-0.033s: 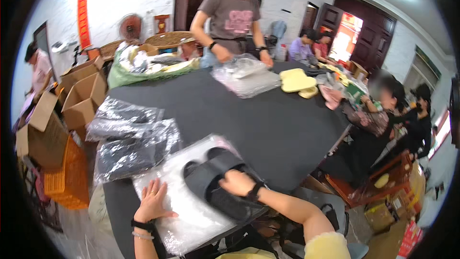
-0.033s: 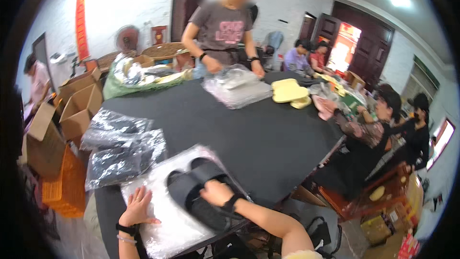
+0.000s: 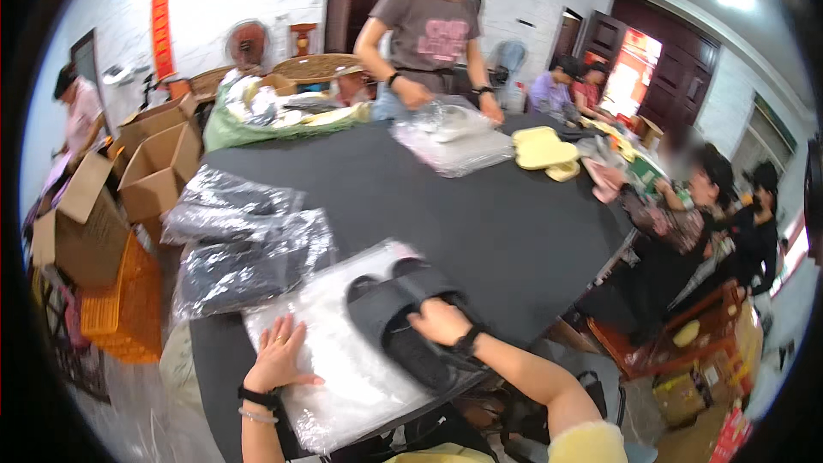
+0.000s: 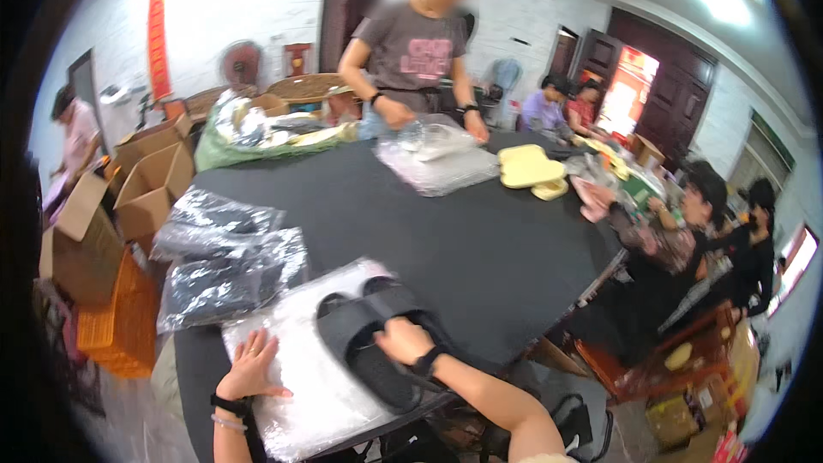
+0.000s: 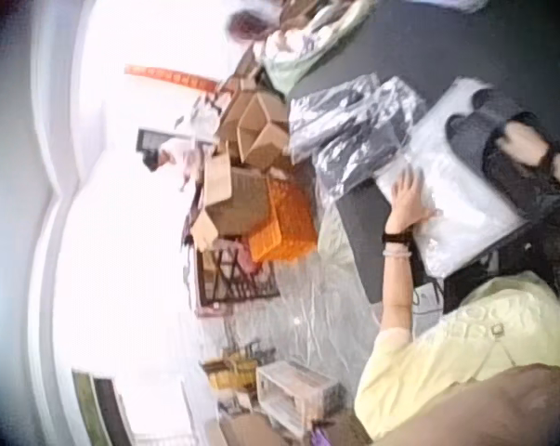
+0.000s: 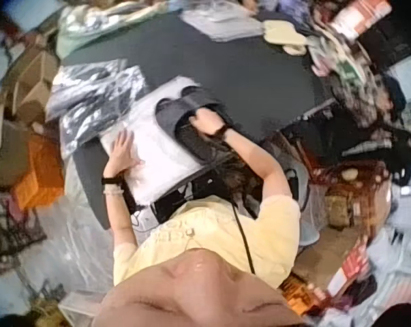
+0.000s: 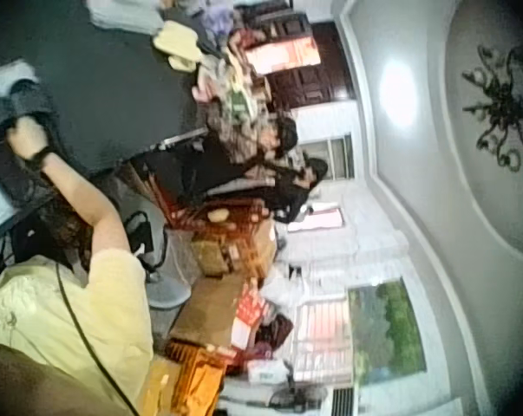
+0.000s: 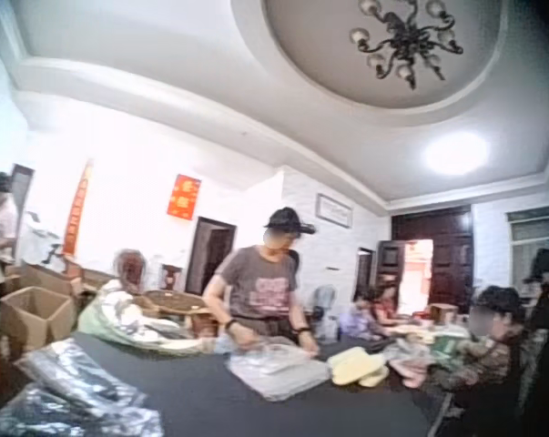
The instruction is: Pack sandals into plastic bags for shipping.
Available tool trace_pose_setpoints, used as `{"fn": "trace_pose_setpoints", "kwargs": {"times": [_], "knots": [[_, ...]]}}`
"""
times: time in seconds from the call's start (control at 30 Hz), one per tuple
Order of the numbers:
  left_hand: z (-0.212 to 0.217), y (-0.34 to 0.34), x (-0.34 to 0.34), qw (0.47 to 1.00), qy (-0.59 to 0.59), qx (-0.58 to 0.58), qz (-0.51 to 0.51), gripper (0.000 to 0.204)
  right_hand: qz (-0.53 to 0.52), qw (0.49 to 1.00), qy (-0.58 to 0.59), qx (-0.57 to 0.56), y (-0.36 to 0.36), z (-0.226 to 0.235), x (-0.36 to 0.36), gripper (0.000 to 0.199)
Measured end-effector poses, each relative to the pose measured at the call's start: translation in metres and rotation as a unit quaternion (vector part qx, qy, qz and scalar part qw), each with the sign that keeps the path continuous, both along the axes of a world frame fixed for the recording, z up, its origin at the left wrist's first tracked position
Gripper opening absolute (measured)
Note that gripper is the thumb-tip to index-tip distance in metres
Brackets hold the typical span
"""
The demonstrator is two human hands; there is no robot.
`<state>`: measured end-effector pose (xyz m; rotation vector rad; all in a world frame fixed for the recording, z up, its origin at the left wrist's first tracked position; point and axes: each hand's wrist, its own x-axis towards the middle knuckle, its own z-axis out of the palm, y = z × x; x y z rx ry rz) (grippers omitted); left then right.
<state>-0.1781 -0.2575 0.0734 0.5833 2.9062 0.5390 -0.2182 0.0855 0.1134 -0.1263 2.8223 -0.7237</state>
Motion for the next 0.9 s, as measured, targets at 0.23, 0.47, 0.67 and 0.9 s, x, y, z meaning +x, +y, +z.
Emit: {"fn": "trace_pose_setpoints", "kwargs": {"times": [0.23,0.47,0.67,0.9], "knots": [[0.002,-0.004,-0.007,0.977,0.024,0.205,0.056,0.084,0.056,0.996,0.049,0.051,0.039,-0.024,-0.009,0.059],[0.012,-0.031,-0.021,0.602,0.362,0.446,0.555,0.046,0.087,0.967,0.020,0.239,0.047,0.059,-0.011,0.059],[0.005,-0.056,-0.027,0.558,0.326,0.522,0.557,0.083,0.250,0.948,0.167,0.105,-0.017,0.119,-0.023,0.043],[0.007,-0.066,-0.018,0.590,0.248,0.609,0.468,0.079,0.375,0.885,0.271,0.055,-0.172,0.027,-0.063,0.075]]}}
